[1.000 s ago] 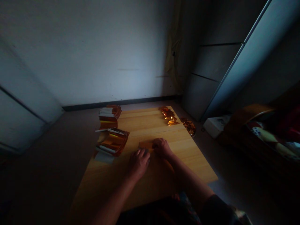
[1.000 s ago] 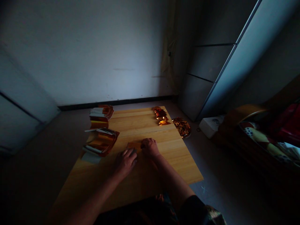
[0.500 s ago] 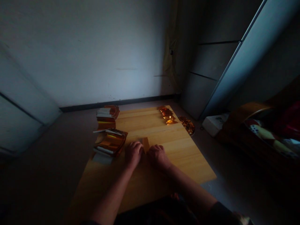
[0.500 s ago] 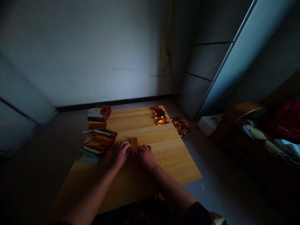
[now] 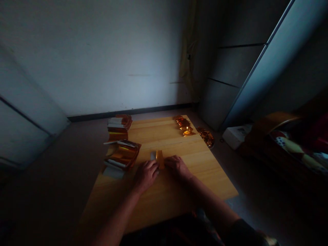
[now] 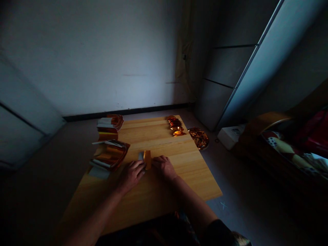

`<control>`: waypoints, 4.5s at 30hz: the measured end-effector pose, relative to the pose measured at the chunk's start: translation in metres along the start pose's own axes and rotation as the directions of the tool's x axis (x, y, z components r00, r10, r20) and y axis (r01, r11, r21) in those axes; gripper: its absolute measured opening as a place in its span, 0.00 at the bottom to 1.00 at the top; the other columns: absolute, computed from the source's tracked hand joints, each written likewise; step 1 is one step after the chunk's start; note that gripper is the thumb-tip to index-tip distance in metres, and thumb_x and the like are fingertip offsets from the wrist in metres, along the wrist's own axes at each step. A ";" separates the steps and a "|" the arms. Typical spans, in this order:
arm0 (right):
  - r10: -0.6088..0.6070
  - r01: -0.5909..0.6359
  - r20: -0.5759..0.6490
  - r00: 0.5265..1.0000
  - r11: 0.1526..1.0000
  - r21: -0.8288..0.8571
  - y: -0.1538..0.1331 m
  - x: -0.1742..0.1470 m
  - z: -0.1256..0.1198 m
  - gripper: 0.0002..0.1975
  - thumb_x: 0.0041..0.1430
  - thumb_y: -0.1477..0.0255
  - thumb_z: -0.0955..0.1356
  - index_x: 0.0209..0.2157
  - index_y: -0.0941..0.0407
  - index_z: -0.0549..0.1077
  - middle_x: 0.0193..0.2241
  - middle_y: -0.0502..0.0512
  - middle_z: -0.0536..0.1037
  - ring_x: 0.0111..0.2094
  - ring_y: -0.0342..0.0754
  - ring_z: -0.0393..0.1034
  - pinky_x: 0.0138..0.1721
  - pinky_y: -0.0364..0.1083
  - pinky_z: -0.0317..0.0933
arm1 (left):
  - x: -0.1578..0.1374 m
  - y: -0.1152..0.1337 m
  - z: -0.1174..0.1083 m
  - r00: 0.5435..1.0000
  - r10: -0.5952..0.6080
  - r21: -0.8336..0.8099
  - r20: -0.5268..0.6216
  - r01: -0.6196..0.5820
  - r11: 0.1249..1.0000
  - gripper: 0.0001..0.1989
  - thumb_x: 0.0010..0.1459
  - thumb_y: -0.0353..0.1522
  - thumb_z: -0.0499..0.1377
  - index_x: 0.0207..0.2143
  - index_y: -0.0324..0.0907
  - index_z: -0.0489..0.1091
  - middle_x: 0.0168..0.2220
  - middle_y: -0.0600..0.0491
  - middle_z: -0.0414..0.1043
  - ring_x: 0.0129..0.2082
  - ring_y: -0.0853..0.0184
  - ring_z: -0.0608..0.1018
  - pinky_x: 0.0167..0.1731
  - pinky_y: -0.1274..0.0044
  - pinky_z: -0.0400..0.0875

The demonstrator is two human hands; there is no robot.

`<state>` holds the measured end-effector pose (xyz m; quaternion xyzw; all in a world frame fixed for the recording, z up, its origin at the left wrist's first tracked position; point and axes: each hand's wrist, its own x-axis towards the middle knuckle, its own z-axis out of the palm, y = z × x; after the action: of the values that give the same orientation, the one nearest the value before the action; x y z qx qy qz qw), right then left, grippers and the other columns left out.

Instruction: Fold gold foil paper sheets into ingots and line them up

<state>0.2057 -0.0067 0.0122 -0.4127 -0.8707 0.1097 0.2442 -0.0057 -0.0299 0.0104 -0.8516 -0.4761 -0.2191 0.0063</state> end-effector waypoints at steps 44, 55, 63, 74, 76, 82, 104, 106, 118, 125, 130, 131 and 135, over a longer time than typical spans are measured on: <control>-0.067 0.063 -0.048 0.997 0.995 -0.072 0.005 0.005 0.006 0.13 0.63 0.70 0.63 0.48 0.49 0.72 0.51 0.56 0.71 0.49 0.48 0.63 0.49 0.50 0.54 | 0.004 0.011 -0.002 0.978 -0.152 -0.022 -0.143 0.151 0.988 0.08 0.58 0.29 0.54 0.33 0.48 0.72 0.39 0.56 0.78 0.38 0.67 0.78 0.57 0.58 0.49; -0.200 0.200 -0.004 0.980 0.980 -0.002 0.014 0.023 0.015 0.07 0.59 0.68 0.67 0.36 0.51 0.78 0.42 0.53 0.77 0.46 0.47 0.66 0.47 0.47 0.56 | 0.004 0.016 -0.007 0.979 -0.181 -0.025 -0.100 0.179 0.984 0.09 0.58 0.29 0.54 0.39 0.49 0.71 0.37 0.56 0.78 0.36 0.66 0.78 0.59 0.56 0.47; -0.240 0.236 0.017 0.971 0.962 0.141 0.025 0.029 0.017 0.09 0.61 0.68 0.64 0.34 0.53 0.77 0.37 0.53 0.79 0.40 0.45 0.71 0.45 0.45 0.59 | -0.005 0.014 -0.012 0.992 -0.122 -0.071 0.016 0.123 0.990 0.17 0.55 0.25 0.52 0.43 0.51 0.71 0.49 0.53 0.74 0.47 0.63 0.74 0.60 0.51 0.38; -0.166 0.164 0.053 0.985 0.986 0.034 0.020 0.046 0.020 0.05 0.56 0.70 0.68 0.28 0.56 0.75 0.29 0.51 0.76 0.32 0.44 0.67 0.38 0.42 0.58 | -0.014 0.002 -0.010 0.993 -0.055 -0.004 0.107 0.056 0.998 0.20 0.57 0.28 0.51 0.50 0.52 0.66 0.54 0.52 0.68 0.53 0.61 0.71 0.58 0.49 0.40; -0.163 0.163 0.055 0.985 0.987 -0.001 0.019 0.047 0.021 0.04 0.56 0.71 0.68 0.30 0.56 0.74 0.30 0.52 0.75 0.32 0.44 0.66 0.36 0.42 0.57 | -0.015 0.001 -0.009 0.992 -0.047 -0.008 0.114 0.048 0.999 0.20 0.58 0.28 0.50 0.52 0.52 0.64 0.55 0.52 0.68 0.53 0.62 0.70 0.59 0.50 0.39; -0.169 0.172 0.068 0.983 0.985 -0.028 0.019 0.049 0.023 0.06 0.58 0.69 0.67 0.31 0.57 0.73 0.30 0.53 0.73 0.32 0.45 0.64 0.34 0.42 0.55 | -0.020 0.002 -0.008 0.991 -0.081 -0.047 0.103 0.086 0.995 0.18 0.60 0.31 0.49 0.53 0.48 0.62 0.53 0.51 0.70 0.52 0.63 0.71 0.61 0.54 0.37; -0.061 0.073 0.169 0.984 0.996 -0.061 0.007 0.056 0.012 0.05 0.56 0.72 0.67 0.30 0.57 0.73 0.30 0.53 0.74 0.30 0.44 0.65 0.31 0.40 0.53 | -0.019 0.005 -0.011 0.991 -0.059 -0.027 0.118 0.062 0.998 0.19 0.59 0.34 0.50 0.54 0.47 0.61 0.53 0.49 0.69 0.53 0.61 0.70 0.60 0.55 0.39; -0.054 0.064 0.166 0.985 0.996 -0.056 0.007 0.056 0.012 0.04 0.56 0.72 0.66 0.30 0.57 0.73 0.30 0.52 0.74 0.31 0.44 0.65 0.31 0.40 0.53 | -0.018 0.004 -0.011 0.991 -0.045 -0.006 0.129 0.046 0.999 0.20 0.58 0.34 0.51 0.54 0.48 0.61 0.55 0.49 0.67 0.54 0.60 0.69 0.60 0.54 0.39; 0.150 -0.147 0.155 0.976 0.989 -0.034 0.001 0.057 0.017 0.05 0.53 0.69 0.68 0.31 0.57 0.73 0.32 0.52 0.73 0.29 0.41 0.65 0.29 0.39 0.53 | -0.014 0.012 -0.009 0.991 -0.093 0.009 0.101 0.093 0.996 0.17 0.57 0.33 0.53 0.49 0.47 0.67 0.54 0.48 0.69 0.53 0.59 0.70 0.59 0.52 0.42; 0.214 -0.219 0.137 0.967 0.975 0.025 -0.003 0.057 0.015 0.03 0.53 0.72 0.68 0.31 0.57 0.74 0.32 0.52 0.72 0.30 0.42 0.66 0.31 0.39 0.56 | -0.014 0.014 -0.010 0.992 -0.061 0.013 0.106 0.060 0.998 0.16 0.58 0.33 0.51 0.49 0.48 0.66 0.56 0.51 0.65 0.52 0.61 0.71 0.60 0.55 0.41; 0.177 -0.189 0.106 0.978 0.974 0.122 0.004 0.056 0.015 0.02 0.50 0.77 0.67 0.27 0.57 0.73 0.29 0.51 0.71 0.29 0.42 0.65 0.31 0.38 0.57 | -0.012 0.014 -0.013 0.991 -0.038 0.019 0.125 0.035 0.999 0.16 0.58 0.31 0.52 0.49 0.49 0.65 0.54 0.52 0.68 0.53 0.60 0.69 0.60 0.55 0.42; 0.171 -0.183 0.094 0.981 0.974 0.135 0.005 0.056 0.015 0.03 0.50 0.78 0.67 0.27 0.57 0.73 0.29 0.51 0.71 0.29 0.42 0.65 0.31 0.39 0.57 | -0.011 0.014 -0.014 0.991 -0.034 0.023 0.128 0.031 0.999 0.17 0.57 0.31 0.52 0.49 0.49 0.65 0.54 0.51 0.69 0.53 0.60 0.69 0.60 0.55 0.42; 0.172 -0.181 0.064 0.983 0.965 0.189 0.011 0.056 0.014 0.06 0.50 0.81 0.66 0.26 0.58 0.73 0.28 0.51 0.71 0.30 0.42 0.64 0.33 0.39 0.58 | -0.008 0.017 -0.018 0.989 -0.036 0.025 0.142 0.032 0.999 0.17 0.56 0.30 0.52 0.48 0.49 0.65 0.53 0.52 0.69 0.53 0.60 0.69 0.59 0.53 0.41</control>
<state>0.1754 0.0438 0.0149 -0.4602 -0.8210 0.2251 0.2519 -0.0024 -0.0494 0.0267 -0.8567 -0.4922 -0.1525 -0.0219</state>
